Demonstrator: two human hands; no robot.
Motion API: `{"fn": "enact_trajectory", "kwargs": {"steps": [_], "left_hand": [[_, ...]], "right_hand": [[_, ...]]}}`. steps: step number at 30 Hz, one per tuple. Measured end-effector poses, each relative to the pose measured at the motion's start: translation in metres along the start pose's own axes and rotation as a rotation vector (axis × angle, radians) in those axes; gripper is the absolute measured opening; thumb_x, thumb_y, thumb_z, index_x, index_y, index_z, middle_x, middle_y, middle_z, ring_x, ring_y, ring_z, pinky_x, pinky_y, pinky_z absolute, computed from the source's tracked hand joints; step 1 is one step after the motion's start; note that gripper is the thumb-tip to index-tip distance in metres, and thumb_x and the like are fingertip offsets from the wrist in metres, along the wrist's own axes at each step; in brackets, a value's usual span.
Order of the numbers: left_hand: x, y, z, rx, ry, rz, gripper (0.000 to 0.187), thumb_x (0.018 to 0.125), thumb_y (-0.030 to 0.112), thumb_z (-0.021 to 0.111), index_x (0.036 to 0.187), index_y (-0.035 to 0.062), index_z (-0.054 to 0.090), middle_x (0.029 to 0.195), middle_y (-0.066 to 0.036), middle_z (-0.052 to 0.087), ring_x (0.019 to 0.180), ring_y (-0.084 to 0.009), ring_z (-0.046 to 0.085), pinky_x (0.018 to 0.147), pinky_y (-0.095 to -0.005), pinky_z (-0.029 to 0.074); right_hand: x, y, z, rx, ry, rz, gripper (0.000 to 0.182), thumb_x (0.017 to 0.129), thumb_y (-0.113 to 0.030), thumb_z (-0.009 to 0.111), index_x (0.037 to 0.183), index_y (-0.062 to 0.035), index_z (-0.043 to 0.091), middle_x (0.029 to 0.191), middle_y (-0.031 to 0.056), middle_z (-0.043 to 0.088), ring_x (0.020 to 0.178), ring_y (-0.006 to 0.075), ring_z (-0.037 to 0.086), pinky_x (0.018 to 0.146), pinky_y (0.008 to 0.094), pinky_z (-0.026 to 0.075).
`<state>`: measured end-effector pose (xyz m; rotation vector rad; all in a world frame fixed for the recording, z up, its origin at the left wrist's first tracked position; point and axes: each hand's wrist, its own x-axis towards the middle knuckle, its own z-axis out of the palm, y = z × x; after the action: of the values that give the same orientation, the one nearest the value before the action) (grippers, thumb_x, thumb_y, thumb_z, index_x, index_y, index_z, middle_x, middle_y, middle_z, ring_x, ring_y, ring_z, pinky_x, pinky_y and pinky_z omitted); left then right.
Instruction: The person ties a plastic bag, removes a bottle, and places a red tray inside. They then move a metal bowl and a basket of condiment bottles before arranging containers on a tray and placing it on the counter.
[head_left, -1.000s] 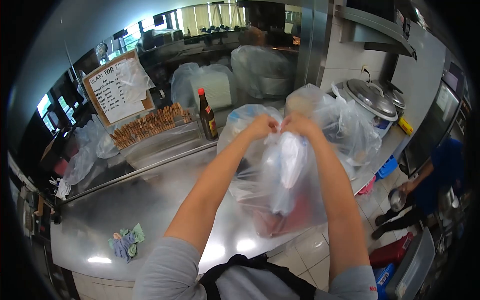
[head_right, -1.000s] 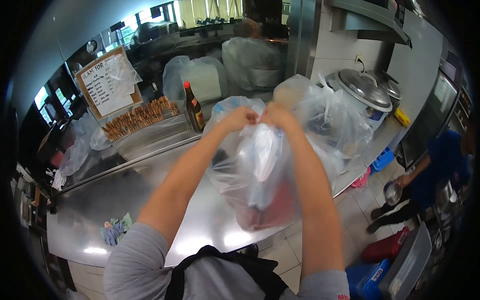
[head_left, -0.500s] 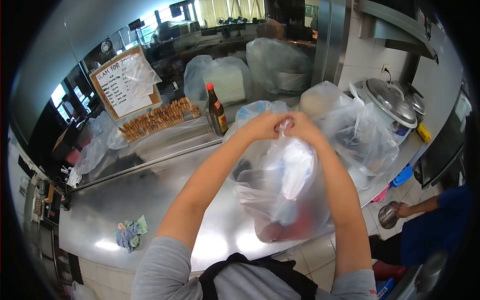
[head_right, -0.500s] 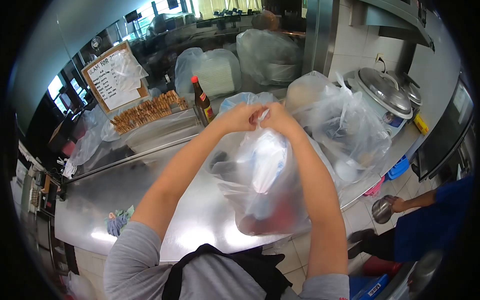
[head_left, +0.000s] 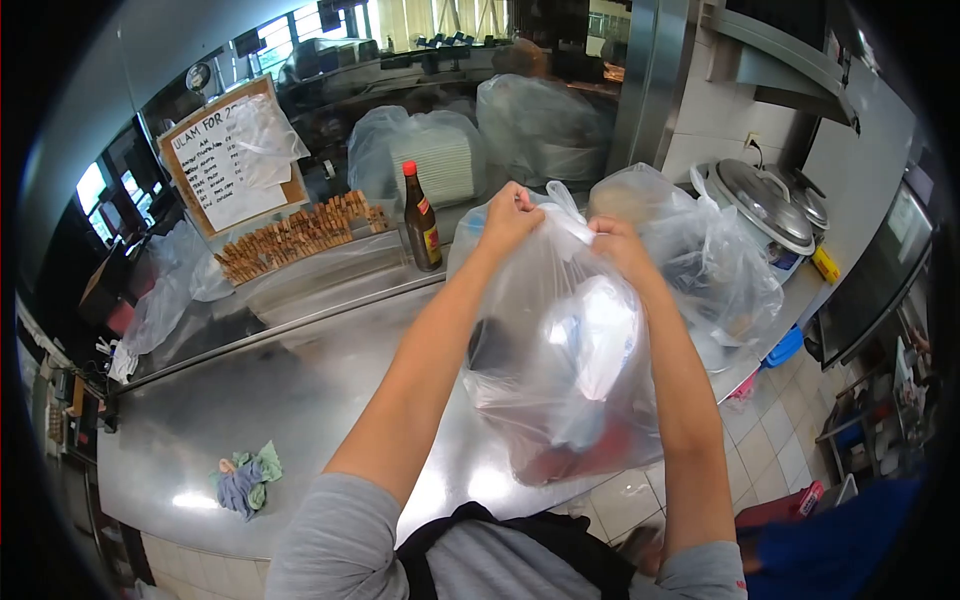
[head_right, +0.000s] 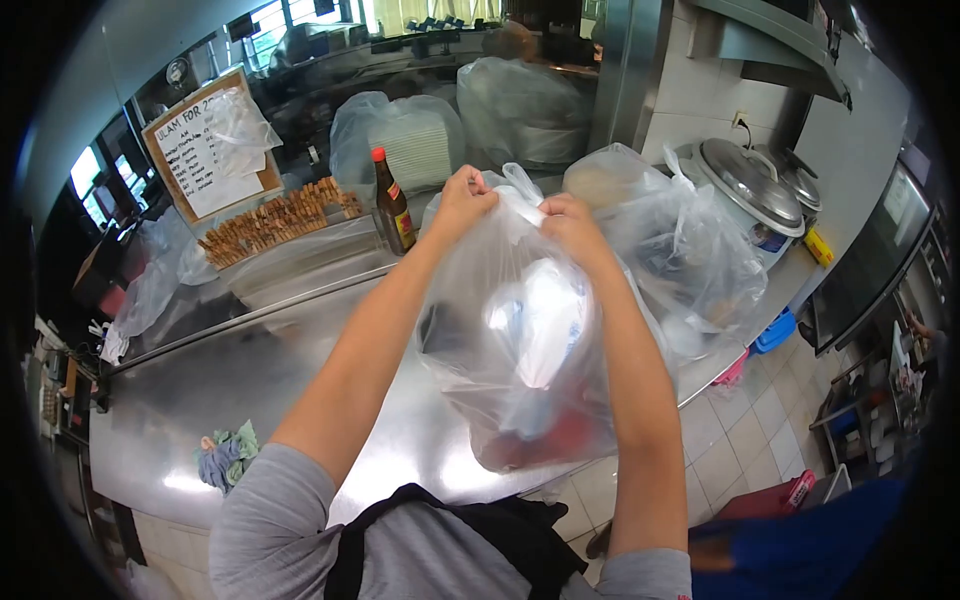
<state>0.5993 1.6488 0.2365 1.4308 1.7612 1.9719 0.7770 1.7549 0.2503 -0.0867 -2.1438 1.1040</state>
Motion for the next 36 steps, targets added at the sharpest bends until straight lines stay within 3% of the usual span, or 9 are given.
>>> {"fn": "enact_trajectory", "kwargs": {"steps": [2,5,8,12,14,23,30,33,36], "left_hand": [[-0.006,0.005,0.009,-0.196,0.106,-0.174,0.020,0.066,0.003,0.061,0.076,0.0043,0.044,0.063,-0.005,0.054,0.054,-0.0110,0.051,0.051,-0.0268,0.042],[0.008,-0.035,0.020,-0.208,0.343,-0.328,0.020,0.068,0.004,0.060,0.082,0.0028,0.045,0.068,-0.006,0.054,0.058,-0.0112,0.051,0.053,-0.0273,0.042],[0.005,-0.032,0.020,-0.437,0.201,-0.400,0.033,0.067,0.007,0.064,0.096,0.0004,0.048,0.072,-0.007,0.054,0.063,-0.0124,0.053,0.057,-0.0274,0.043],[-0.020,0.017,-0.004,-0.416,-0.190,-0.367,0.046,0.065,0.006,0.069,0.105,-0.0012,0.049,0.073,-0.006,0.055,0.065,-0.0136,0.054,0.060,-0.0268,0.044],[-0.024,0.015,-0.025,0.089,-0.543,-0.153,0.055,0.066,0.002,0.070,0.113,-0.0009,0.042,0.081,-0.004,0.054,0.069,-0.0138,0.056,0.064,-0.0279,0.047],[-0.031,0.039,-0.075,0.243,-0.164,-0.109,0.045,0.065,-0.009,0.065,0.107,0.0000,0.054,0.078,0.000,0.052,0.067,-0.0060,0.051,0.061,-0.0196,0.043],[-0.081,0.100,-0.120,-0.110,-0.311,-0.147,0.042,0.072,0.002,0.064,0.113,0.0019,0.054,0.077,0.002,0.053,0.061,-0.0038,0.043,0.061,-0.0177,0.039],[-0.097,0.113,-0.113,-0.004,-0.522,-0.309,0.032,0.075,0.007,0.065,0.106,0.0018,0.059,0.074,0.003,0.054,0.061,-0.0028,0.041,0.062,-0.0176,0.038],[-0.105,0.109,-0.104,0.122,-0.637,-0.307,0.018,0.077,0.014,0.067,0.091,0.0019,0.065,0.069,0.005,0.057,0.064,-0.0027,0.047,0.061,-0.0161,0.035]], "right_hand": [[-0.006,0.002,-0.007,0.674,-0.038,0.387,0.017,0.066,-0.010,0.056,0.080,-0.0003,0.059,0.069,0.0041,0.053,0.064,0.0151,0.050,0.066,0.0226,0.040],[-0.010,0.042,-0.012,1.071,-0.118,0.065,0.018,0.071,-0.007,0.056,0.089,-0.0036,0.060,0.092,0.0064,0.057,0.092,0.0168,0.054,0.083,0.0263,0.040],[-0.012,0.009,-0.015,0.427,0.069,0.450,0.027,0.074,-0.009,0.059,0.100,-0.0024,0.060,0.101,0.0078,0.058,0.096,0.0193,0.054,0.087,0.0279,0.040],[-0.025,0.026,-0.020,-0.182,0.024,0.171,0.025,0.073,-0.008,0.061,0.097,-0.0021,0.063,0.092,0.0091,0.063,0.085,0.0175,0.058,0.078,0.0281,0.044],[-0.031,0.032,-0.033,-0.452,-0.264,0.289,0.018,0.072,-0.014,0.060,0.081,-0.0001,0.064,0.077,0.0170,0.063,0.071,0.0249,0.061,0.066,0.0334,0.045],[-0.044,0.023,-0.059,-1.016,0.402,0.164,0.014,0.072,-0.014,0.059,0.075,-0.0005,0.062,0.072,0.0183,0.061,0.070,0.0352,0.059,0.063,0.0396,0.045],[-0.051,0.039,-0.063,-0.826,0.466,0.237,0.018,0.078,-0.018,0.060,0.081,-0.0011,0.059,0.074,0.0161,0.062,0.070,0.0312,0.060,0.063,0.0373,0.045],[-0.052,0.005,-0.047,-0.327,0.261,0.051,0.020,0.077,-0.019,0.062,0.088,-0.0024,0.060,0.072,0.0071,0.061,0.066,0.0174,0.057,0.061,0.0305,0.044],[-0.052,-0.021,-0.048,0.048,-0.312,0.430,0.020,0.080,-0.018,0.062,0.092,-0.0016,0.062,0.076,-0.0003,0.058,0.069,0.0093,0.051,0.067,0.0242,0.043]]}}
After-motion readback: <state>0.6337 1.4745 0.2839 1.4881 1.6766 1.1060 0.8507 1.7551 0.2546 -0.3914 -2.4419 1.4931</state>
